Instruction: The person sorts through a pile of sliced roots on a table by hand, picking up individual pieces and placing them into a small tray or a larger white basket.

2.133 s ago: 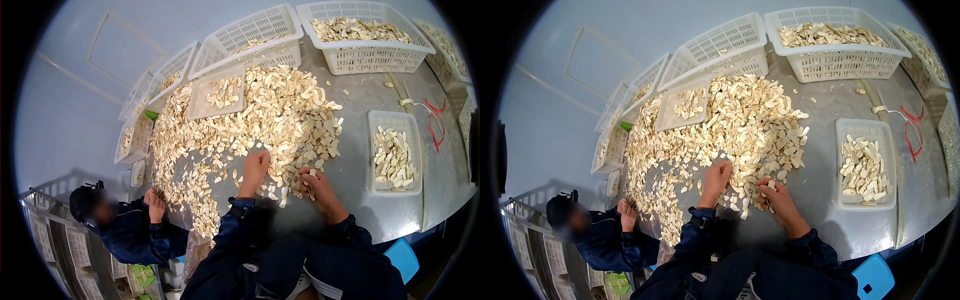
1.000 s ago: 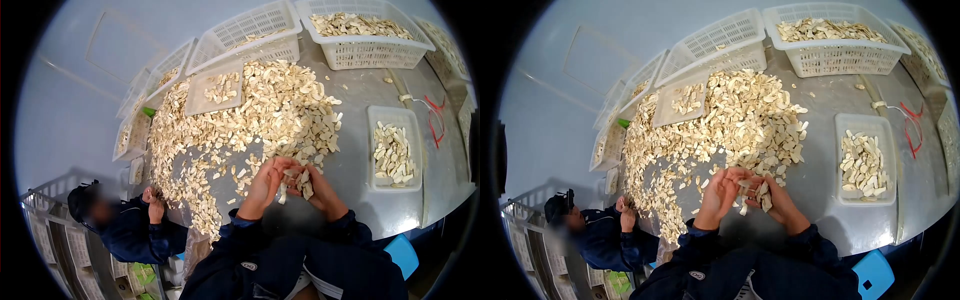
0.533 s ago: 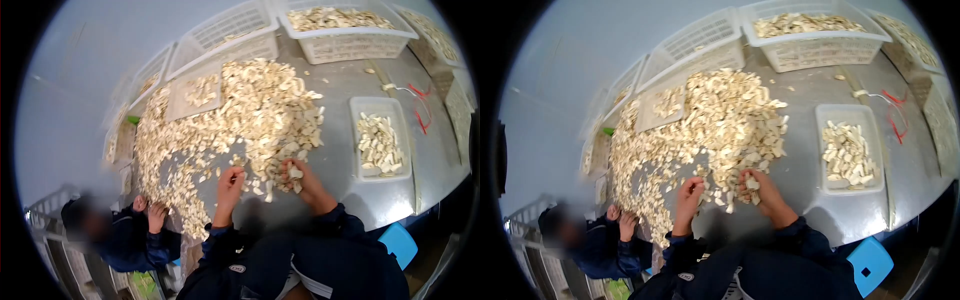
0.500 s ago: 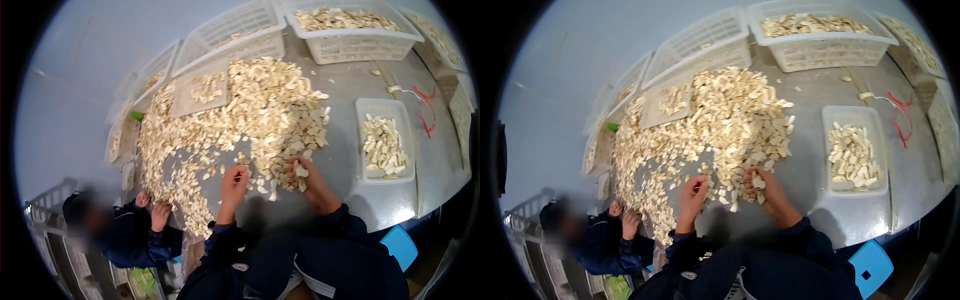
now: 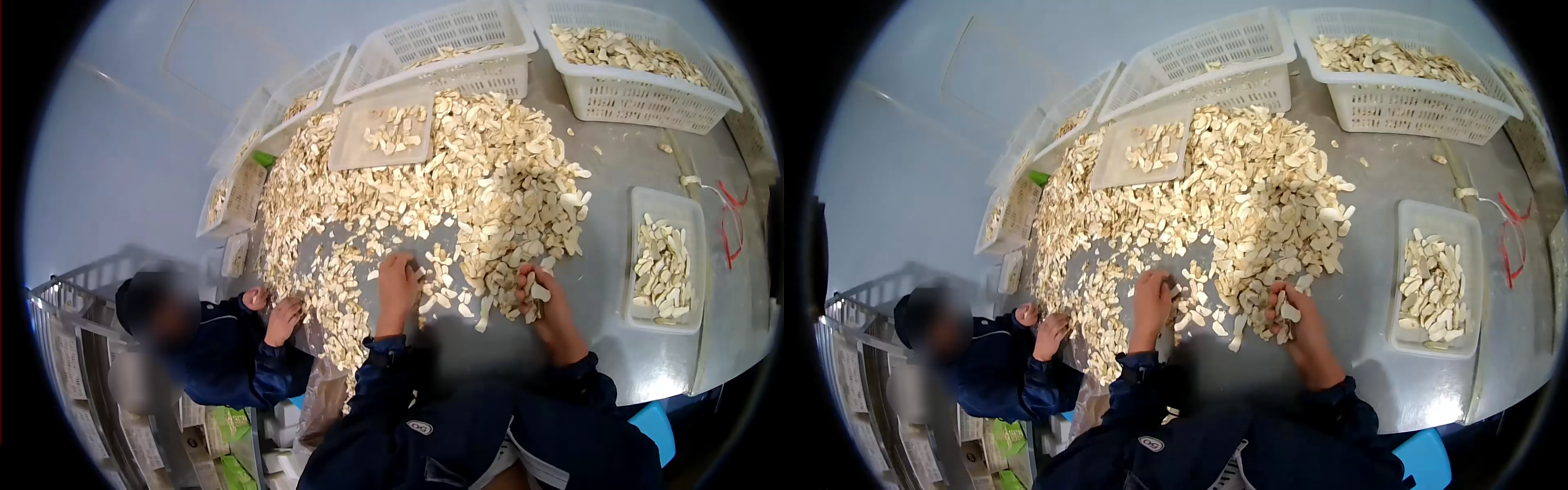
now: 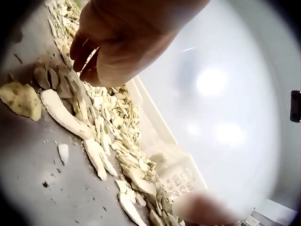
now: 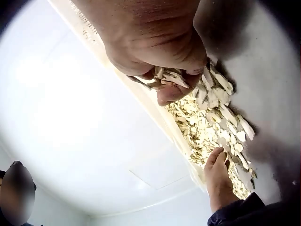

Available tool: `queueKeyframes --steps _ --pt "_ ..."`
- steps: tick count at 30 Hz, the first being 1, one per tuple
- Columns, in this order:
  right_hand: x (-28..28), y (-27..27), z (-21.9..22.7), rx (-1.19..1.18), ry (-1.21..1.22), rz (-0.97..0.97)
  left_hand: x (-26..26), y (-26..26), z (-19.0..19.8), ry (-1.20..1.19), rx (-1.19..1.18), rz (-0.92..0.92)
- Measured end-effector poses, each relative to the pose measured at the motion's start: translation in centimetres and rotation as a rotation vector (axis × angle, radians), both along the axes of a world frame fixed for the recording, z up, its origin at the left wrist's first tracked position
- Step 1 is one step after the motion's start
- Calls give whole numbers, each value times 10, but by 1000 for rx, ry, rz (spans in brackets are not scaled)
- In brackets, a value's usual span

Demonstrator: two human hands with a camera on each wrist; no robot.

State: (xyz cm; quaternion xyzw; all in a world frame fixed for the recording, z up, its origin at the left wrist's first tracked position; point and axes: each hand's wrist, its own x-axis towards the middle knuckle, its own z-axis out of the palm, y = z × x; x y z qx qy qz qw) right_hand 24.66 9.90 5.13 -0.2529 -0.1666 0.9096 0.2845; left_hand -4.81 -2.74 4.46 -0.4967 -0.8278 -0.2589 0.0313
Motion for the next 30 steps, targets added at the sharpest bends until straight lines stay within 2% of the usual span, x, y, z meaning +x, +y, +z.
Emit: queueKeyframes --steps 4,5,8,11,14,17,20,23,30 --pt "0 0 3 -5 -51 0 27 22 13 -312 27 -201" --pt "0 -1 3 -8 -42 0 26 22 5 -161 66 -293" --pt "-1 0 4 -8 -19 -3 23 23 10 10 91 -354" --pt "-1 -3 4 -11 -12 -3 11 6 3 -93 -99 -169" --pt "-1 -2 2 -17 -7 0 5 -11 7 -237 -125 -48" --pt "-1 -2 -1 -19 -2 6 4 -14 10 -166 -127 -3" --pt "-1 -2 -1 -13 -4 17 19 8 25 -42 -76 -137" --pt "1 -1 4 -6 -22 26 31 29 22 -63 -38 -367" --pt "2 -2 5 14 -23 9 36 33 16 -69 -110 -261"
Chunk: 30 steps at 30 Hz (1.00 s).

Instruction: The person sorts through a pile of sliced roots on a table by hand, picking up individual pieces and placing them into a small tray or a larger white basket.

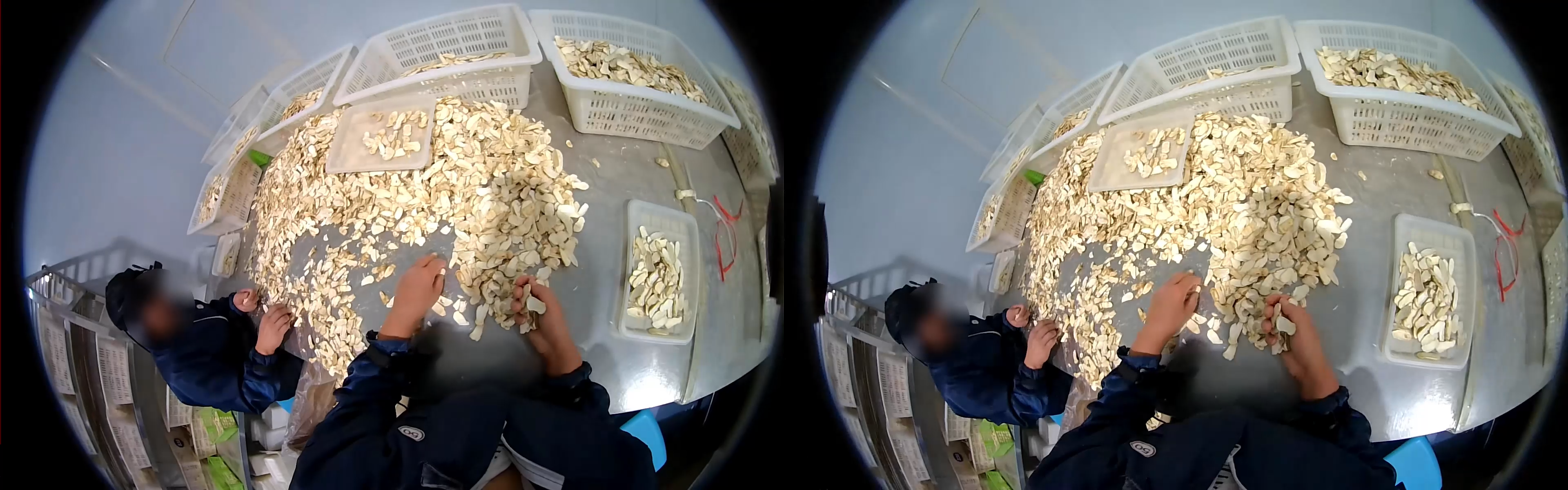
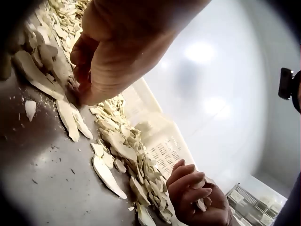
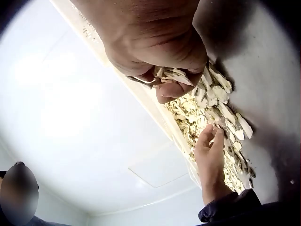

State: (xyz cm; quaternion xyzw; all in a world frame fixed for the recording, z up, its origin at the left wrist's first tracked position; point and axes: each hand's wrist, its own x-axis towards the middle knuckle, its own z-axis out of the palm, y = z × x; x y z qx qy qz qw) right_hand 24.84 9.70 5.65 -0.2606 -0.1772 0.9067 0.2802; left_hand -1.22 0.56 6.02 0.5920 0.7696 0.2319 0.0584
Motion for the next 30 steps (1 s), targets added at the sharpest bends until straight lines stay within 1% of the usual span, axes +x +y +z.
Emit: queueKeyframes --steps 3,6,8,9,12,14,15,18,21,22,23,24,25,26,29,30 --pt "-1 0 -3 1 9 9 2 -4 7 54 -135 135" --pt "-1 0 -5 19 -4 45 -3 -11 -3 -64 22 202" --pt "-1 0 1 48 -21 100 -6 -14 -12 -503 61 214" --pt "-2 -1 1 73 -25 131 -3 -12 -9 -727 78 218" --pt "-6 -6 3 114 -62 209 12 -8 -1 -1052 121 109" --pt "-7 -8 11 106 -108 233 12 -10 -1 -872 61 143" --pt "-6 -8 11 118 -104 244 14 -10 5 -781 30 158" --pt "-4 -8 6 144 -97 275 22 -11 28 -267 -82 326" --pt "-6 -9 3 162 -111 311 18 -17 1 -787 135 110" --pt "-6 -10 6 175 -129 327 27 -15 19 -903 96 40" --pt "-6 -11 8 187 -149 347 45 -12 53 -1019 57 -28" --pt "-6 -12 11 167 -127 353 55 -9 75 -1139 18 -93" --pt "-6 -11 14 147 -107 361 50 -6 82 -931 -75 -126" --pt "-5 -11 16 131 -86 367 46 1 77 -817 -22 -80" --pt "-5 -8 12 125 -83 397 22 21 39 -460 117 29" --pt "-5 -7 10 143 -75 400 14 25 26 -303 90 14"
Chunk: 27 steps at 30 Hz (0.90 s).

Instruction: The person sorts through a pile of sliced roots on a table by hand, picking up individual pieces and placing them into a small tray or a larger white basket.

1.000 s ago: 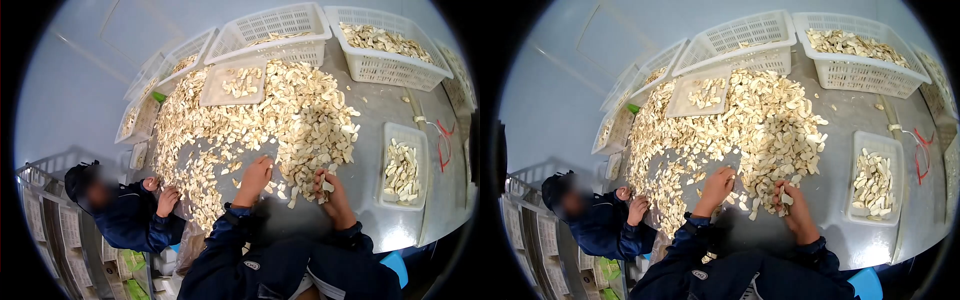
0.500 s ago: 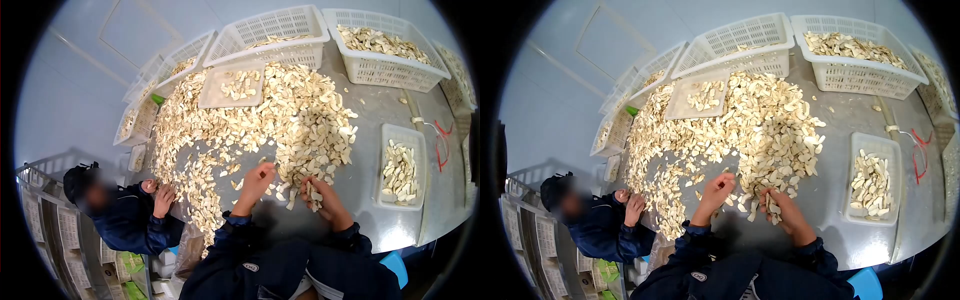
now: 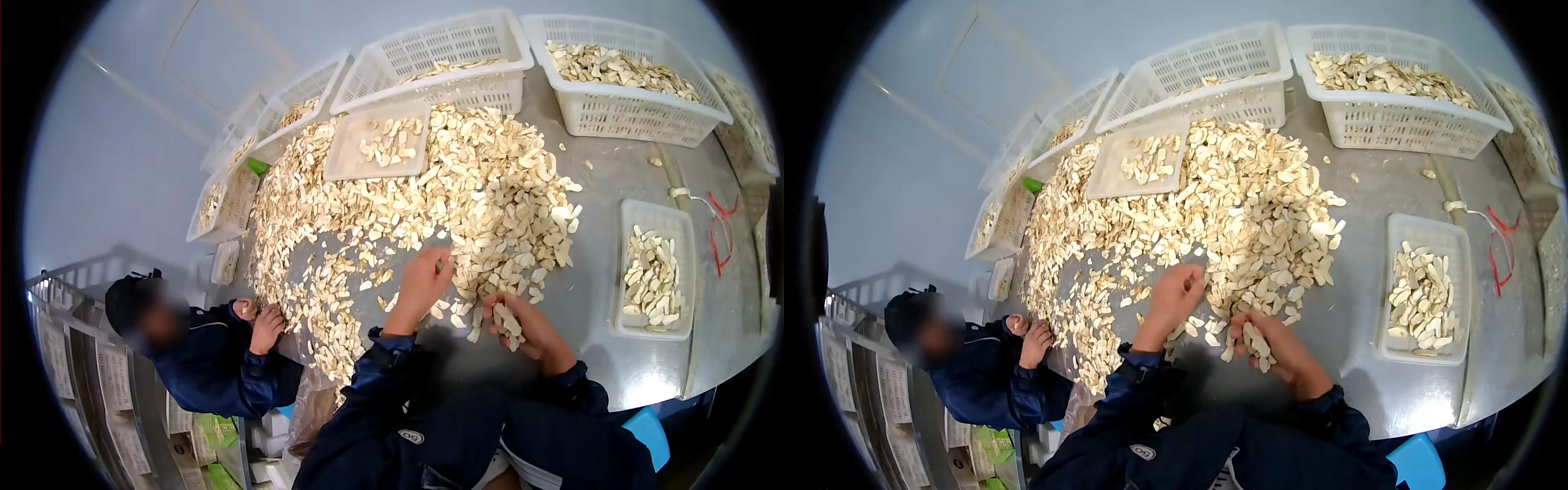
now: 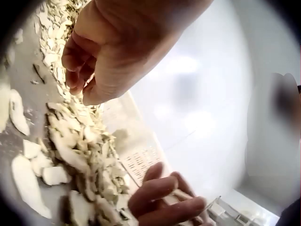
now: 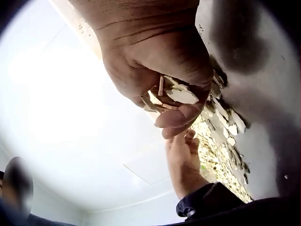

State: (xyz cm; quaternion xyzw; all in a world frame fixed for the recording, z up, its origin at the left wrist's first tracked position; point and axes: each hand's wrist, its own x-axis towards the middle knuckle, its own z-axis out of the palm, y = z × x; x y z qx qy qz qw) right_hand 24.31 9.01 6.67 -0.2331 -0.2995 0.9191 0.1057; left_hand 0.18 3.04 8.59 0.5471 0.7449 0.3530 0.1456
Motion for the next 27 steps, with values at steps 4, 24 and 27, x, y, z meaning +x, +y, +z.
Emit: queueKeyframes --steps 4,24,27 --pt "4 -1 -4 25 22 12 -4 13 -23 239 -101 -1" --pt "2 -3 -5 22 21 -84 -18 -15 -41 66 -45 44" --pt "2 -4 -4 26 24 -97 -24 -28 -47 46 -48 70"
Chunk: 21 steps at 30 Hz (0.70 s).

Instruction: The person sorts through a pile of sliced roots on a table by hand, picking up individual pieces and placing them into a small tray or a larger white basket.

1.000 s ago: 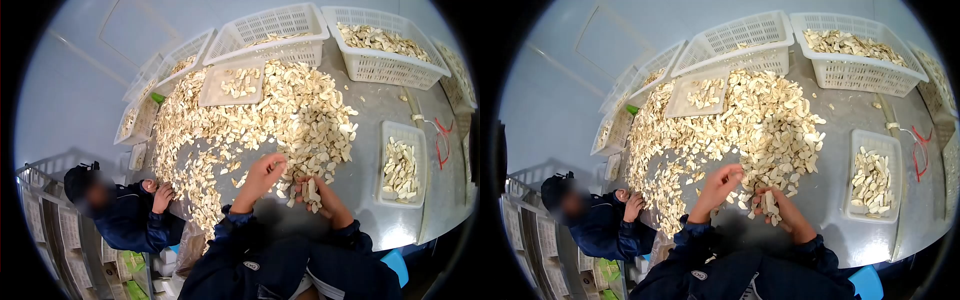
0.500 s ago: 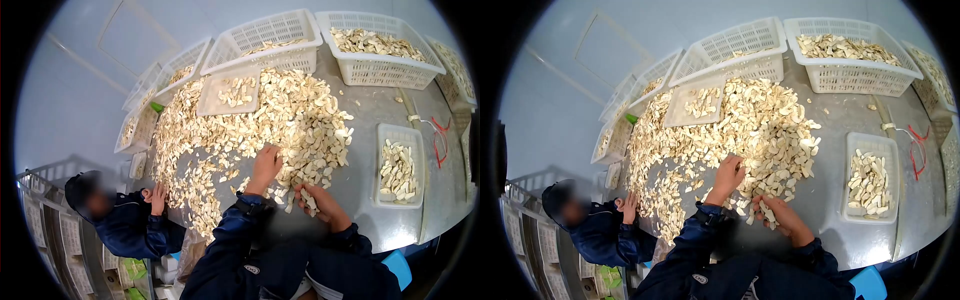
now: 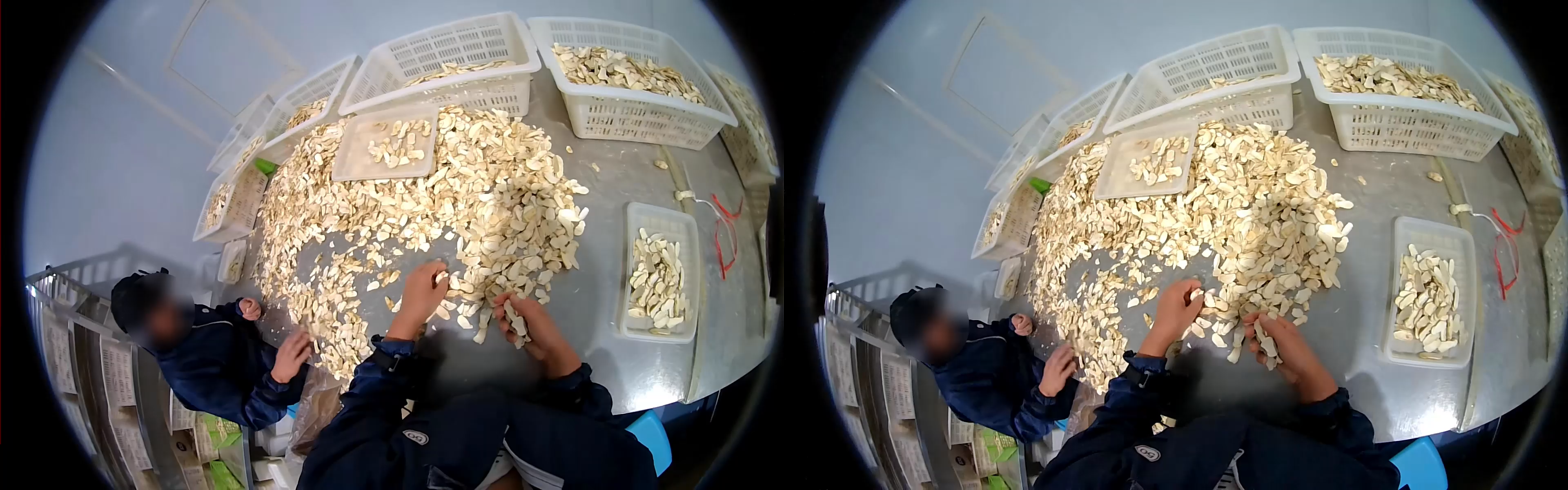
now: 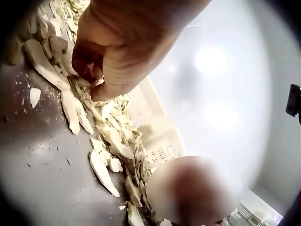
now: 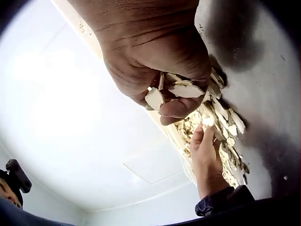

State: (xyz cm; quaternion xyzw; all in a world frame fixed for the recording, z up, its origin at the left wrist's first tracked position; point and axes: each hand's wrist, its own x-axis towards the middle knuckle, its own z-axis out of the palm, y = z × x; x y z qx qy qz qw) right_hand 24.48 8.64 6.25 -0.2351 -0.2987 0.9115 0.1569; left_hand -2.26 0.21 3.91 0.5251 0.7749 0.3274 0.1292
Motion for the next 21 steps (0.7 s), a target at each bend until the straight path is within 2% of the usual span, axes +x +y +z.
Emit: queueKeyframes --steps 4,10,13,21 --pt "0 0 1 2 8 -1 0 -11 1 -146 -27 68" --pt "0 0 3 0 -4 3 2 -17 13 -193 -130 174" --pt "0 0 1 0 -3 0 -4 -20 3 -267 -76 143" --pt "0 0 2 6 -17 -2 -5 -23 -11 -530 15 195"
